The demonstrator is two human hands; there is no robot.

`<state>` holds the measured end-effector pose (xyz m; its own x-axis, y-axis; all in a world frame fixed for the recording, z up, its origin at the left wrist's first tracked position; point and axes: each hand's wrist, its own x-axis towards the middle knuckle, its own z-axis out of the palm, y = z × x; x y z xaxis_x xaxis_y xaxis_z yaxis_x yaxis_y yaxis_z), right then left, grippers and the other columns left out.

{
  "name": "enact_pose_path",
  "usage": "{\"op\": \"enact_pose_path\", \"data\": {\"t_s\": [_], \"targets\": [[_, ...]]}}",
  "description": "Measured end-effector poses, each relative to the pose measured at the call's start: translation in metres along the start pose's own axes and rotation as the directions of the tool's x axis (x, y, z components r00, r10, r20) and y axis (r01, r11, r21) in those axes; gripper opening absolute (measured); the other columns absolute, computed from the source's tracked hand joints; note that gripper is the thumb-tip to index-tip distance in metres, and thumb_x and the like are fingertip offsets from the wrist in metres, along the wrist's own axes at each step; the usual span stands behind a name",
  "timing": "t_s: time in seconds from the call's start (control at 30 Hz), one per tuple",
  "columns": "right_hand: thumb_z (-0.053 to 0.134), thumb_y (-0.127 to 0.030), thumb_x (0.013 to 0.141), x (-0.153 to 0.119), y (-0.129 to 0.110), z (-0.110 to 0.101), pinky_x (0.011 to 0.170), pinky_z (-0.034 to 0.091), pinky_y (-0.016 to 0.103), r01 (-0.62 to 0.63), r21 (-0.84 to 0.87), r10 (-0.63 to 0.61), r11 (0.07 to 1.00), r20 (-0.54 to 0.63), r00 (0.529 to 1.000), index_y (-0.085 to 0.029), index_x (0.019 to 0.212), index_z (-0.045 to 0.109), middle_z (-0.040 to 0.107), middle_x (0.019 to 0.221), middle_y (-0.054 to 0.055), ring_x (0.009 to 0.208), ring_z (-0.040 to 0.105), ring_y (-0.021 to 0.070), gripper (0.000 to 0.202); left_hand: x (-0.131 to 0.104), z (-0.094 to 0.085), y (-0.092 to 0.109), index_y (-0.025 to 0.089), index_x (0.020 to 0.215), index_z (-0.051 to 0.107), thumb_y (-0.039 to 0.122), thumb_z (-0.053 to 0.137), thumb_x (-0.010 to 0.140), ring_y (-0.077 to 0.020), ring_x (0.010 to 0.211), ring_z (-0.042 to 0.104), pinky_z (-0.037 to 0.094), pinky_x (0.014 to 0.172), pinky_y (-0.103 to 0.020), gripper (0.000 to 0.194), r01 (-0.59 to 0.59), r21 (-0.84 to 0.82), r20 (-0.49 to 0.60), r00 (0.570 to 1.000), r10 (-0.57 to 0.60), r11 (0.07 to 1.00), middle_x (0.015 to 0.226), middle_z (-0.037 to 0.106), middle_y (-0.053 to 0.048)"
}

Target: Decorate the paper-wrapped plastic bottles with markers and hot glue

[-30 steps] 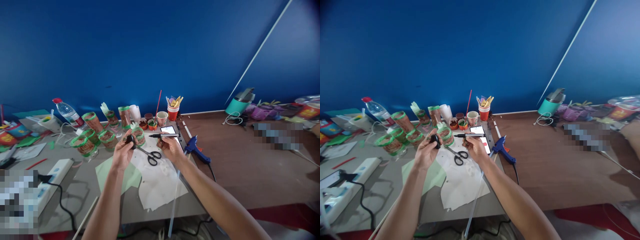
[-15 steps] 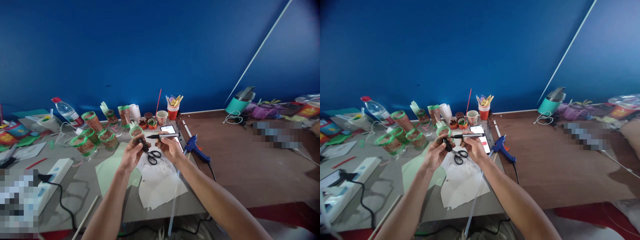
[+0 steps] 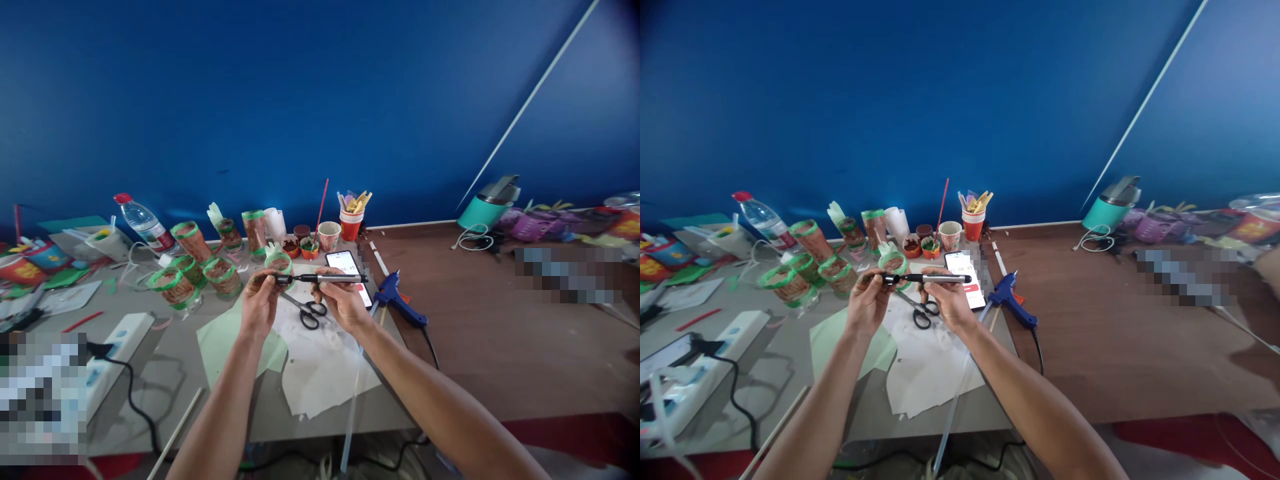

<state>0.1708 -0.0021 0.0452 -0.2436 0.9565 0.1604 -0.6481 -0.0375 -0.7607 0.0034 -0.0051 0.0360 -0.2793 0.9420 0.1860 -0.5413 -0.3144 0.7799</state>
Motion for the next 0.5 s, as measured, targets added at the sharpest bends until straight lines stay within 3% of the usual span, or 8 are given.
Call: {"op": "enact_pose_path", "data": {"t_s": [0.27,0.4,0.5], "targets": [[0.073,-0.024,0.065,-0.002,0.008,-0.002,0.052,0.045,0.025,0.017,-0.143,-0.018,0.990,-0.001,1.000,-0.022,0.092,0.067,0.065,0.063,-0.003,0.053,0.057,0.0123,0.028,-0.005,0.001,-0.003,0.018,0.081,0.066,0.031,0.081,0.068,-0.0091,0.063,0.063,0.051,0.060,-0.021,0.024,-0.033,0.145,0.018,0.999,0.030,0.989,0.079,0.070,0.001],[0.073,-0.025,0.065,-0.004,0.016,-0.002,0.053,0.045,0.025,0.012,-0.206,-0.013,0.978,-0.004,1.000,-0.021,0.090,0.067,0.065,0.066,-0.003,0.052,0.056,0.0113,0.025,-0.009,0.000,-0.010,0.017,0.086,0.068,0.032,0.080,0.070,-0.0113,0.065,0.064,0.051,0.065,-0.025,0.025,0.047,0.262,0.147,0.985,-0.088,0.964,0.079,0.070,-0.001],[0.073,-0.026,0.067,-0.005,0.018,-0.004,0.053,0.045,0.024,-0.007,-0.225,0.013,0.974,0.029,0.999,-0.022,0.092,0.068,0.063,0.067,-0.003,0.054,0.055,0.0108,0.026,-0.010,0.001,-0.013,0.016,0.086,0.069,0.033,0.082,0.065,-0.0123,0.064,0.063,0.051,0.063,-0.025,0.030,0.124,0.287,0.152,0.973,-0.173,0.950,0.074,0.069,-0.001]]}}
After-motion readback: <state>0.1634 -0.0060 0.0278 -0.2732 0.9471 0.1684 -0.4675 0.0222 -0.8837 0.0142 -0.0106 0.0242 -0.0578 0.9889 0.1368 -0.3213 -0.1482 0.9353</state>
